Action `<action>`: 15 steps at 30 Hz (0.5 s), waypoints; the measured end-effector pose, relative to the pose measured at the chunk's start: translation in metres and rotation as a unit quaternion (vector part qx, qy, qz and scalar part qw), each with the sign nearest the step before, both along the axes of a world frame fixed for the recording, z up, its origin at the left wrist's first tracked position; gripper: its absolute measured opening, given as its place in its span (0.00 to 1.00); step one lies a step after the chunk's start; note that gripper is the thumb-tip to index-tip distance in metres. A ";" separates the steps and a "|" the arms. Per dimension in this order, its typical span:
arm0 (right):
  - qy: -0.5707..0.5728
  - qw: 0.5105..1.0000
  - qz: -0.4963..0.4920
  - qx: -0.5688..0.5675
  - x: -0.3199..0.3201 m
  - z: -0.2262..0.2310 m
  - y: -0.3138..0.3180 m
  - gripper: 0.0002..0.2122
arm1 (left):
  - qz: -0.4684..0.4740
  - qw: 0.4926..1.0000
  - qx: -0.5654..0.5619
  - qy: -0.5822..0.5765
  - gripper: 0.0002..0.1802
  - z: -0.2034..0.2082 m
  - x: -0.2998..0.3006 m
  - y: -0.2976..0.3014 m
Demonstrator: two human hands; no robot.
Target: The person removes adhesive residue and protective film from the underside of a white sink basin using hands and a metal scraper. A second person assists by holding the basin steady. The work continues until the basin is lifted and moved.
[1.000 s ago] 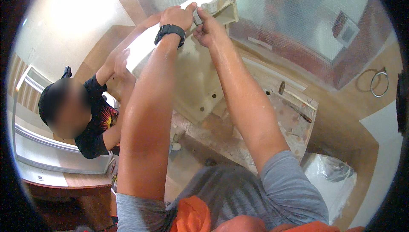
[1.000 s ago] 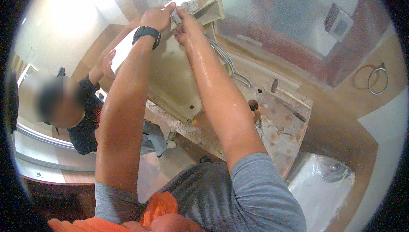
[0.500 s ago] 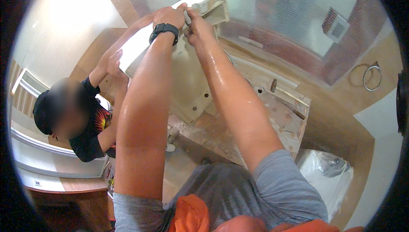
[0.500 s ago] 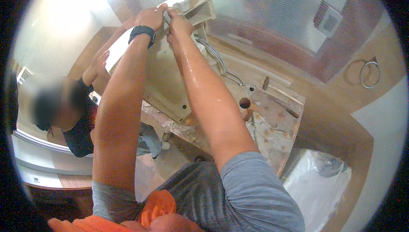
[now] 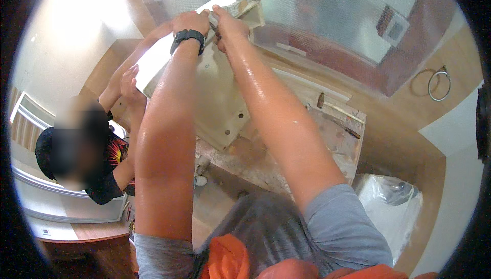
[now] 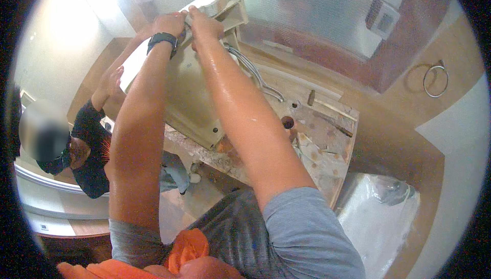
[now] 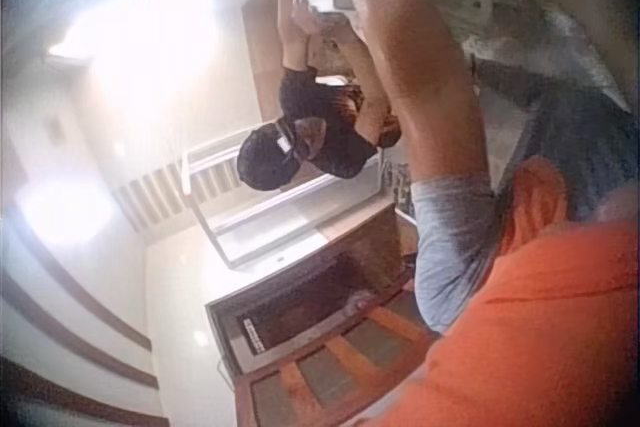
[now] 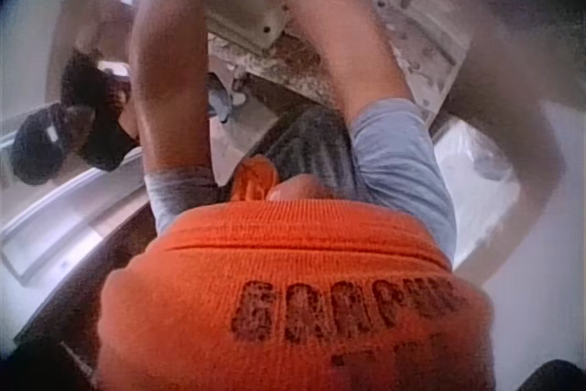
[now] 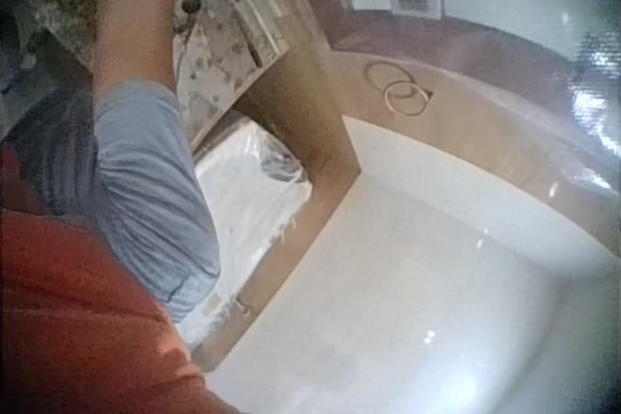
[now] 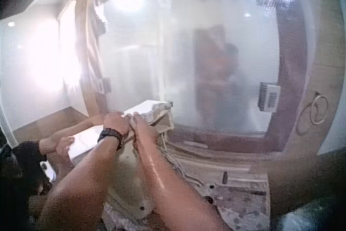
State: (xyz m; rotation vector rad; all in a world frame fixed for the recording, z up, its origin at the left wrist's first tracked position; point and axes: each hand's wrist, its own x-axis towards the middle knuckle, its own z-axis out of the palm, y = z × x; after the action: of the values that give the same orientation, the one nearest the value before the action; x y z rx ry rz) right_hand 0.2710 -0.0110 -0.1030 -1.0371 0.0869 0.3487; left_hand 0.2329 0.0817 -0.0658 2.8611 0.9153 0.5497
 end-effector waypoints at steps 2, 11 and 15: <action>0.010 1.000 0.019 0.001 0.002 0.009 -0.010 0.27 | 0.051 0.996 -0.058 -0.054 0.31 -0.001 0.005 0.005; -0.779 0.430 -0.184 -0.418 -0.001 0.015 -0.063 0.19 | 0.007 0.998 -0.063 0.017 0.36 0.009 0.019 0.042; -0.844 0.259 -0.094 -0.460 0.014 0.027 -0.033 0.09 | 0.010 0.997 -0.078 -0.023 0.40 0.002 0.026 0.065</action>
State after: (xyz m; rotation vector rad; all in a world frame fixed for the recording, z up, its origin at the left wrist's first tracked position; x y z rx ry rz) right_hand 0.2848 -0.0445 -0.0762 -2.0036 -1.7925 -1.4426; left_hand 0.2587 0.1470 -0.0637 2.6914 0.9351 0.5197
